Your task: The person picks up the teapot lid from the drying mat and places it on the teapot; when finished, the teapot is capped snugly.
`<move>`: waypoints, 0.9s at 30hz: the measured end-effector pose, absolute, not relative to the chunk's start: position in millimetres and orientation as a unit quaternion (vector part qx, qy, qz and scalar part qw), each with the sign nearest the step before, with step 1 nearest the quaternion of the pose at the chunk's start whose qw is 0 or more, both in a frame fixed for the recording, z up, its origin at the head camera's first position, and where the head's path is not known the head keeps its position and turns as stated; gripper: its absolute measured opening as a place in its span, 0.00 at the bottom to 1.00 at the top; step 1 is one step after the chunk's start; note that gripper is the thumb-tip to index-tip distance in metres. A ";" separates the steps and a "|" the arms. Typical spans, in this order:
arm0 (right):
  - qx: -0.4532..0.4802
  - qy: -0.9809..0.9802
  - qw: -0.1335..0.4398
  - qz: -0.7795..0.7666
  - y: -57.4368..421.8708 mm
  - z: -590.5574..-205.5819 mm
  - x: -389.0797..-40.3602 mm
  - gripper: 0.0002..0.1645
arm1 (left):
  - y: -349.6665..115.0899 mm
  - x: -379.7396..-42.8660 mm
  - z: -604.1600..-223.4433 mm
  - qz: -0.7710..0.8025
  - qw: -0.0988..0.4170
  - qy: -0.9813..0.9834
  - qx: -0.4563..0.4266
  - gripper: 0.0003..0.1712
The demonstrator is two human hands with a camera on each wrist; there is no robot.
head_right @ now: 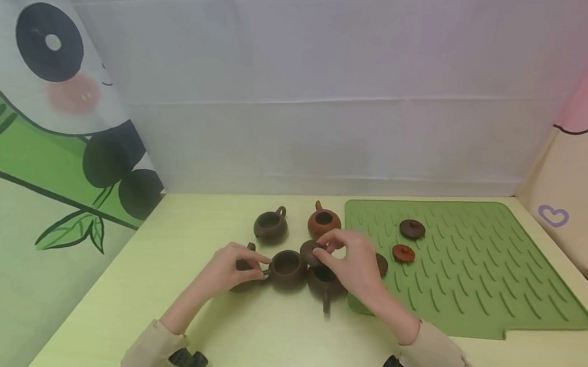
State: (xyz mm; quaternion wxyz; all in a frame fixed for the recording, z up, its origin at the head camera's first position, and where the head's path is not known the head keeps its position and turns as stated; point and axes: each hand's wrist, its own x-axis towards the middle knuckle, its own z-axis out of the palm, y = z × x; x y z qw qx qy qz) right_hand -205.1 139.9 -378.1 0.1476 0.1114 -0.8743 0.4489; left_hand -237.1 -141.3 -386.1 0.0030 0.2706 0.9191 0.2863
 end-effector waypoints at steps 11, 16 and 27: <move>0.122 -0.858 0.157 0.474 111.9 -384.7 -212.0 0.07 | -139.8 -237.8 -387.0 0.287 0.000 0.919 0.270 0.14; 0.128 -0.861 0.158 0.466 104.4 -388.7 -216.2 0.07 | -139.3 -238.1 -387.9 0.289 0.002 0.919 0.268 0.14; 0.133 -0.880 0.136 0.436 95.9 -393.7 -219.9 0.08 | -137.7 -239.6 -390.1 0.287 0.003 0.920 0.265 0.13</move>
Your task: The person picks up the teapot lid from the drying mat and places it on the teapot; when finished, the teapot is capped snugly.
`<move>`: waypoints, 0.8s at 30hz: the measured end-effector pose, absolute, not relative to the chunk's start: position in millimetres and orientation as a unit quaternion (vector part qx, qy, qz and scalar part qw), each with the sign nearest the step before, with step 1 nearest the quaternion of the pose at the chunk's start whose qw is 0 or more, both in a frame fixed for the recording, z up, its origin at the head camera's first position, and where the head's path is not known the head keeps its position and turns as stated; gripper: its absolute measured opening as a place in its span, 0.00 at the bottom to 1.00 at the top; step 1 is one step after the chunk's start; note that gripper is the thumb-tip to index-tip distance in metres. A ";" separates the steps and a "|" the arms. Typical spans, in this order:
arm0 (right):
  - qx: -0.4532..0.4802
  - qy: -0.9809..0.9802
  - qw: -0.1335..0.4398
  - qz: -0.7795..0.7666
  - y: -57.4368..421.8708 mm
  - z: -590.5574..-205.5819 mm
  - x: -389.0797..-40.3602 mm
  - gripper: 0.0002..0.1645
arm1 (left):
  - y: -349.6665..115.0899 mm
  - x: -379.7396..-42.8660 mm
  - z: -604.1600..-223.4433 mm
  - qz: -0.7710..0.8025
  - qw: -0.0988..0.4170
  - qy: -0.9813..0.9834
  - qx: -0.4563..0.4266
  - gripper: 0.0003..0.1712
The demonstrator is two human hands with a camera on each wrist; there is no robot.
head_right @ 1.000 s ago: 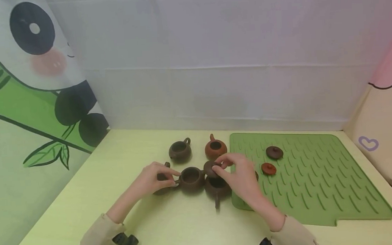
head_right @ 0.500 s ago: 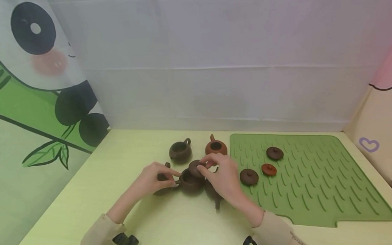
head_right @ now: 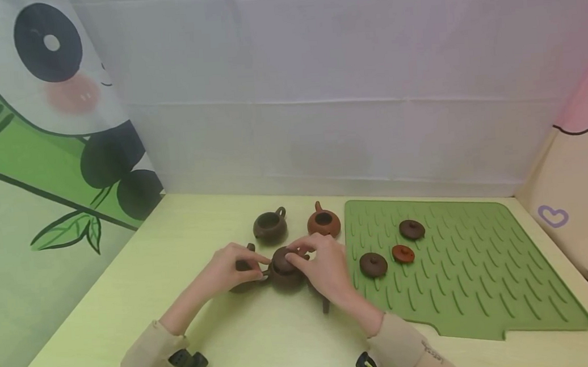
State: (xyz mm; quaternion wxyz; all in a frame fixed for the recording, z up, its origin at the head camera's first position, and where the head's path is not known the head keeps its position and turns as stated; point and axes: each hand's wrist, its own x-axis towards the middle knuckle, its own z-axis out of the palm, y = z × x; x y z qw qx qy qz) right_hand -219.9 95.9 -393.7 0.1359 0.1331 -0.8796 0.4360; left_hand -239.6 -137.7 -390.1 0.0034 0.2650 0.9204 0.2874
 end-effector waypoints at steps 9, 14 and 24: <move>0.139 -0.885 0.126 0.426 92.6 -396.8 -221.3 0.07 | -138.5 -239.3 -390.1 0.288 0.003 0.919 0.268 0.14; 0.140 -0.890 0.129 0.415 91.6 -398.6 -222.4 0.07 | -138.0 -238.6 -389.3 0.286 0.000 0.920 0.268 0.14; 0.134 -0.896 0.117 0.407 90.7 -399.1 -223.8 0.07 | -137.8 -238.0 -389.5 0.286 -0.001 0.921 0.266 0.13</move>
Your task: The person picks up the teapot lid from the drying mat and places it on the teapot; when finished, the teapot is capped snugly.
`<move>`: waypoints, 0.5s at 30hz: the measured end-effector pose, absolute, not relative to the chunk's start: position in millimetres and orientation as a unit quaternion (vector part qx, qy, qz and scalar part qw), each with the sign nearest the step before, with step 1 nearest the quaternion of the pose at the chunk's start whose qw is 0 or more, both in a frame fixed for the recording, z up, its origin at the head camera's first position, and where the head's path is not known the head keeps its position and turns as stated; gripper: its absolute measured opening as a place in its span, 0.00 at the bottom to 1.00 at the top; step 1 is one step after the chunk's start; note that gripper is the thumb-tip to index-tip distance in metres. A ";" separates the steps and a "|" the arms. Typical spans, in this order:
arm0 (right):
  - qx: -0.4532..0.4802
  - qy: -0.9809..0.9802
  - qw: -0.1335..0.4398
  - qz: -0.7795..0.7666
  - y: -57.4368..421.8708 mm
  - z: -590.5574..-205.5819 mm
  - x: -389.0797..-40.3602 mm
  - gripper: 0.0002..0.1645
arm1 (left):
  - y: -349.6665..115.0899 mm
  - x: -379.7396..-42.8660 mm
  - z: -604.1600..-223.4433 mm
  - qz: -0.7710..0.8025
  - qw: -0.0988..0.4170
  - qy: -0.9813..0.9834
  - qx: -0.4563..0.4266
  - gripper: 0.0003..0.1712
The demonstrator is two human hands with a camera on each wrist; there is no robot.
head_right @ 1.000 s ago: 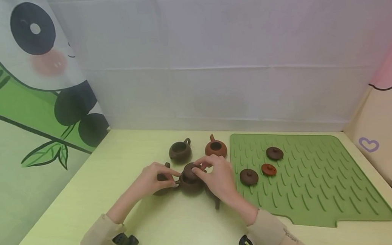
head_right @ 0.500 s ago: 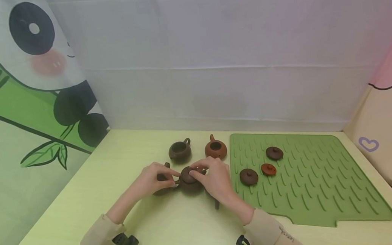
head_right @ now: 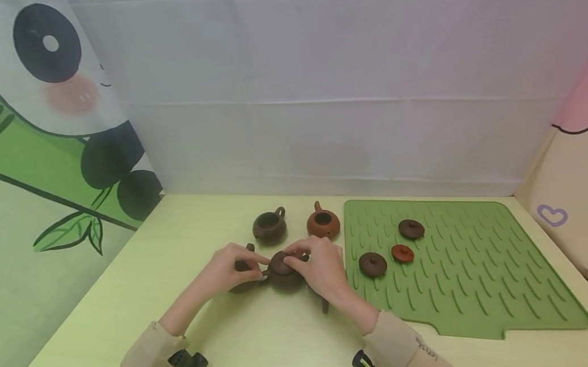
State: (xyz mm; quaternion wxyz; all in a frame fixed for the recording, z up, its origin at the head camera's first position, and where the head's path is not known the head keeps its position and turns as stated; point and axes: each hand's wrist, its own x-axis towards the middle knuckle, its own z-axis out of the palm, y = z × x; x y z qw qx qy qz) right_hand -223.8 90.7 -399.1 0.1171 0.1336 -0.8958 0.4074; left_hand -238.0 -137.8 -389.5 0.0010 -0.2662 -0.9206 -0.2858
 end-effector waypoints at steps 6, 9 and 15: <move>0.133 -0.899 0.114 0.402 90.8 -398.1 -223.8 0.07 | -138.2 -238.3 -389.3 -0.282 0.002 -0.922 -0.265 0.13; 0.132 -0.901 0.114 0.398 90.6 -397.3 -223.4 0.07 | -138.2 -238.2 -388.4 -0.282 0.002 -0.922 -0.265 0.14; 0.135 -0.904 0.112 0.391 90.6 -395.4 -222.1 0.07 | -137.8 -238.3 -388.0 -0.288 -0.003 -0.921 -0.261 0.13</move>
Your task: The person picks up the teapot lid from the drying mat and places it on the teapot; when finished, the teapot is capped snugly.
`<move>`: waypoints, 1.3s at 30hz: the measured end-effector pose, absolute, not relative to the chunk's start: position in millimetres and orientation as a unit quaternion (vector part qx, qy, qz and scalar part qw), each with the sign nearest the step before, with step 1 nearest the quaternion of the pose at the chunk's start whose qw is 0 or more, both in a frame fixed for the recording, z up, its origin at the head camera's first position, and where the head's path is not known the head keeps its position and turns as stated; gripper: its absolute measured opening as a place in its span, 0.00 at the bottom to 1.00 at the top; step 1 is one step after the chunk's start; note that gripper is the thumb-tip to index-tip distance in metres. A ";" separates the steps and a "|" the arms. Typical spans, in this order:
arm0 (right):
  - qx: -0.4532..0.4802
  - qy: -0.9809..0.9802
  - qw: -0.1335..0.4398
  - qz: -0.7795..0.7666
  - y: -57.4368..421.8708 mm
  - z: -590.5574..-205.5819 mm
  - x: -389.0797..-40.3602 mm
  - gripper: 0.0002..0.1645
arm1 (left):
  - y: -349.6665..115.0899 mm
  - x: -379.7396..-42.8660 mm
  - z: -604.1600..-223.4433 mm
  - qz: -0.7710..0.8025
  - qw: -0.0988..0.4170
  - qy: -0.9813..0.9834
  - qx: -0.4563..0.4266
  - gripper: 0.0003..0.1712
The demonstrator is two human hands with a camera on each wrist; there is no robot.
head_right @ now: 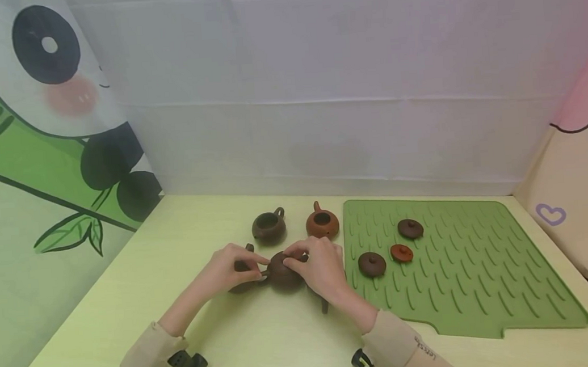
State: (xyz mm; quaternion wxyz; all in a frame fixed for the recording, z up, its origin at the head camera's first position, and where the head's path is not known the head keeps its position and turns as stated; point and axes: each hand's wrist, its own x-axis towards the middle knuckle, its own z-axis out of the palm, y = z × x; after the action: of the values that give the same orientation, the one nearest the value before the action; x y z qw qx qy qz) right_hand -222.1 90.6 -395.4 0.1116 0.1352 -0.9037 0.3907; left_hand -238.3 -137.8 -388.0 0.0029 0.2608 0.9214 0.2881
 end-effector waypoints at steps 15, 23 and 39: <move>0.137 -0.904 0.107 0.389 90.0 -393.2 -221.3 0.06 | -139.3 -239.3 -389.6 0.291 0.004 0.919 0.264 0.13; 0.137 -0.907 0.105 0.384 90.4 -392.6 -221.7 0.06 | -139.0 -238.7 -388.0 0.293 0.008 0.920 0.262 0.14; 0.148 -0.912 0.098 0.370 121.0 -383.1 -221.4 0.17 | -138.4 -238.6 -388.5 0.280 -0.001 0.922 0.269 0.14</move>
State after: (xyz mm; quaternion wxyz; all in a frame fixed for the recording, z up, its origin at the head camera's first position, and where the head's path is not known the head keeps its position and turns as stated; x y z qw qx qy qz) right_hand -221.4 121.0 -383.1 0.0977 0.1476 -0.9119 0.3703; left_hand -238.6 -138.4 -388.5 -0.0008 0.2691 0.9216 0.2797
